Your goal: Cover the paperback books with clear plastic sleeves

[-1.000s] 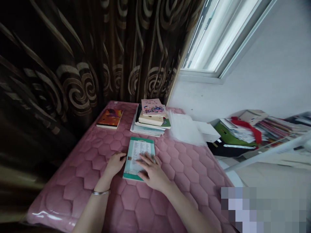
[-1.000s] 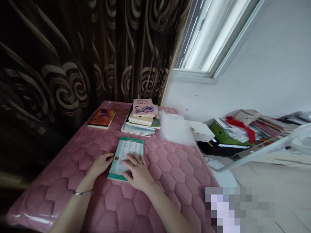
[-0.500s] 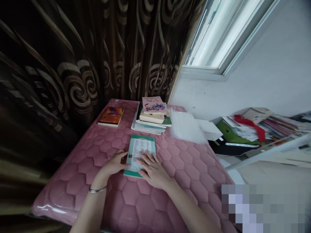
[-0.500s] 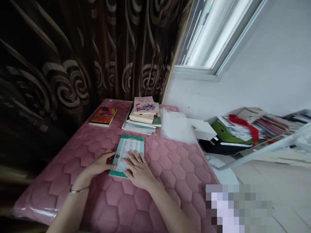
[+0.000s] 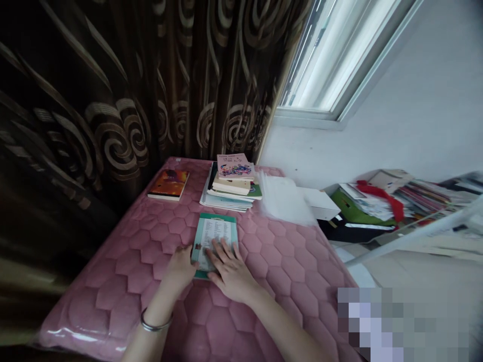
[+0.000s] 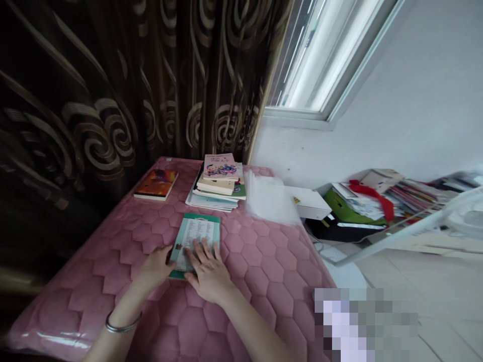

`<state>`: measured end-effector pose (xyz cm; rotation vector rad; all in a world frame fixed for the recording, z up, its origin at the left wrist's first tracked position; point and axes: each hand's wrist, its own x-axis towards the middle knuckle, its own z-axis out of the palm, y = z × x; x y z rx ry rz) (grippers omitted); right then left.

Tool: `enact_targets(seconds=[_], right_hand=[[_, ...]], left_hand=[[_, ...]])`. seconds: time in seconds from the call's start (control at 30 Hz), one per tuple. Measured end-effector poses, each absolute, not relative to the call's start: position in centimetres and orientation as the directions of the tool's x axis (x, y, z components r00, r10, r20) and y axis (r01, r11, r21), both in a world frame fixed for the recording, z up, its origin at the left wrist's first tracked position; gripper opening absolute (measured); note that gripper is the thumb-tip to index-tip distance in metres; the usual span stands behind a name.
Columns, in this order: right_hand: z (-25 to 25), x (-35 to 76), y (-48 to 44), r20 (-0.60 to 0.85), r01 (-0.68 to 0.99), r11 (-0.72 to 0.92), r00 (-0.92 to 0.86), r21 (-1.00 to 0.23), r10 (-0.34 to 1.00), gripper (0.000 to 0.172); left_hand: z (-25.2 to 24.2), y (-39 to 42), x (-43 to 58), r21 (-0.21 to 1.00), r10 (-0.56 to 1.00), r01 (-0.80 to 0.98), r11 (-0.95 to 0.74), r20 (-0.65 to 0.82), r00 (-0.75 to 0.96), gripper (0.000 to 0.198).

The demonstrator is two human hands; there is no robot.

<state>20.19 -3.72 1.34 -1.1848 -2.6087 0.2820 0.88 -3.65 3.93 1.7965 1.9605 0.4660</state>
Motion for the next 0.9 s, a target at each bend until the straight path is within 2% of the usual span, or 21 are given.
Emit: enact_targets(seconds=[0.13, 0.3, 0.37, 0.4, 0.47, 0.53, 0.6, 0.67, 0.73, 0.8, 0.83, 0.9], right_hand=[[1.2, 20.1, -3.8, 0.147, 0.708, 0.647, -0.634, -0.284, 0.759, 0.059], [1.6, 20.0, -3.9, 0.165, 0.718, 0.616, -0.598, -0.325, 0.784, 0.054], [1.9, 20.0, -3.9, 0.156, 0.714, 0.603, -0.591, -0.356, 0.792, 0.052], [2.0, 20.0, -3.8, 0.145, 0.710, 0.595, -0.590, -0.377, 0.794, 0.051], [2.4, 20.1, -3.6, 0.122, 0.697, 0.572, -0.583, -0.432, 0.803, 0.050], [3.0, 20.0, -3.3, 0.112, 0.674, 0.534, -0.564, -0.511, 0.818, 0.051], [4.4, 19.8, -3.1, 0.131, 0.629, 0.492, -0.530, -0.603, 0.838, 0.053], [6.8, 19.5, -3.0, 0.182, 0.563, 0.456, -0.475, -0.689, 0.861, 0.054], [9.9, 19.1, -3.2, 0.260, 0.482, 0.438, -0.392, -0.759, 0.882, 0.052], [12.9, 18.7, -3.4, 0.339, 0.395, 0.437, -0.295, -0.808, 0.894, 0.045], [13.9, 18.6, -3.4, 0.329, 0.380, 0.407, -0.253, -0.831, 0.910, 0.042], [14.8, 18.5, -2.9, 0.303, 0.371, 0.324, -0.116, -0.870, 0.946, 0.038]], left_hand=[[4.4, -2.8, 1.8, 0.444, 0.971, 0.867, 0.227, -0.172, -0.166, 0.030], [4.8, -1.6, 1.1, 0.558, 0.949, 0.774, 0.299, -0.259, -0.181, 0.028], [4.6, -1.5, 1.0, 0.657, 0.953, 0.694, 0.294, -0.259, -0.158, 0.027], [4.6, -1.6, 1.0, 0.742, 0.957, 0.607, 0.284, -0.254, -0.137, 0.026], [4.7, -1.9, 1.5, 0.919, 0.964, 0.292, 0.266, -0.253, -0.082, 0.025], [5.4, -2.2, 2.2, 0.965, 0.963, -0.025, 0.260, -0.261, -0.066, 0.031], [6.7, -2.7, 3.0, 0.963, 0.957, -0.138, 0.231, -0.251, -0.145, 0.036], [8.3, -3.3, 4.0, 0.990, 0.947, -0.034, 0.140, -0.144, -0.287, 0.036], [9.9, -4.3, 5.3, 0.978, 0.926, 0.202, 0.042, 0.038, -0.375, 0.029], [10.5, -5.3, 7.1, 0.909, 0.918, 0.417, 0.008, 0.158, -0.363, 0.024], [10.4, -5.6, 8.1, 0.883, 0.926, 0.470, -0.005, 0.182, -0.332, 0.025], [9.2, -6.1, 10.2, 0.840, 0.930, 0.522, -0.150, 0.299, -0.214, 0.040]])
